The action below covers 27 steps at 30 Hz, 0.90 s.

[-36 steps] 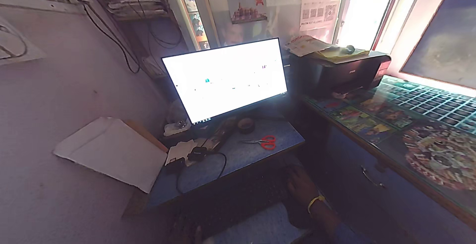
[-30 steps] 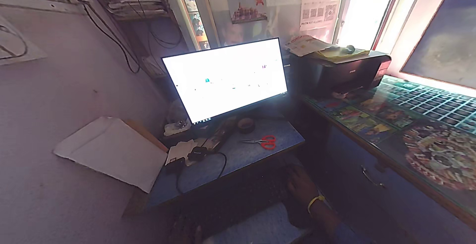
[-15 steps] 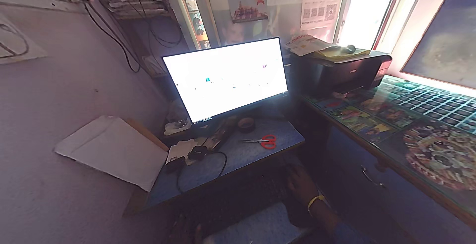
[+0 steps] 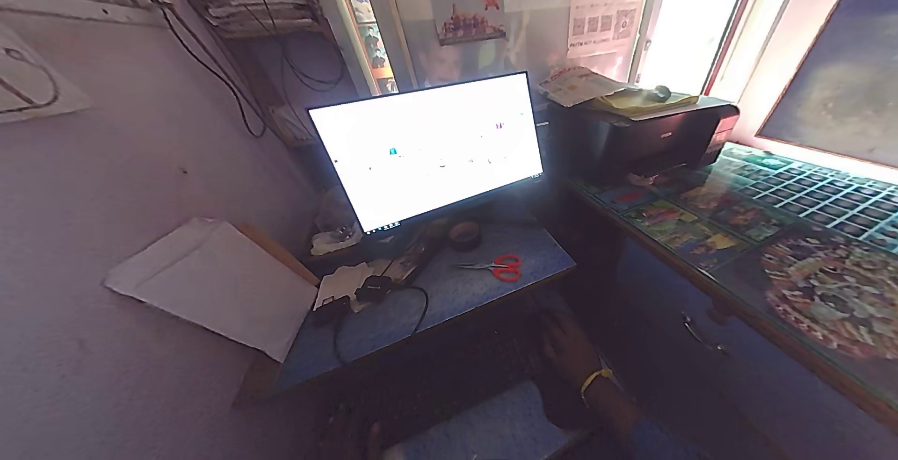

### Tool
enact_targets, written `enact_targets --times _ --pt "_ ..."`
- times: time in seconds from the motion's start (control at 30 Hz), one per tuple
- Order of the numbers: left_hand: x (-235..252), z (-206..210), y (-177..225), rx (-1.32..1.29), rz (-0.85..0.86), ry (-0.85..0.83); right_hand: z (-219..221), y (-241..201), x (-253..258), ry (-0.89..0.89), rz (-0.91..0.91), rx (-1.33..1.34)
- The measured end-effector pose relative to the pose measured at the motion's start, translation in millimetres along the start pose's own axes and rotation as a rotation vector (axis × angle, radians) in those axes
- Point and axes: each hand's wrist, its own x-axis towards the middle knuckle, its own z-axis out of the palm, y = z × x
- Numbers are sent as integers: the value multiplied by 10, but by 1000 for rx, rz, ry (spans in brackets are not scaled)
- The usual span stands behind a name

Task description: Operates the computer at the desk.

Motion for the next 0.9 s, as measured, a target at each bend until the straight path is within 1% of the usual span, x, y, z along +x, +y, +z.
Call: enact_targets --times 0.23,0.4,0.9 --pt "-11 8 -2 -1 -2 3 20 12 -8 10 -4 5" --pt "-25 3 8 6 3 8 -24 -9 -4 -37 21 7" --pt "-15 29 -16 -2 31 36 -25 -7 -7 -32 25 1"
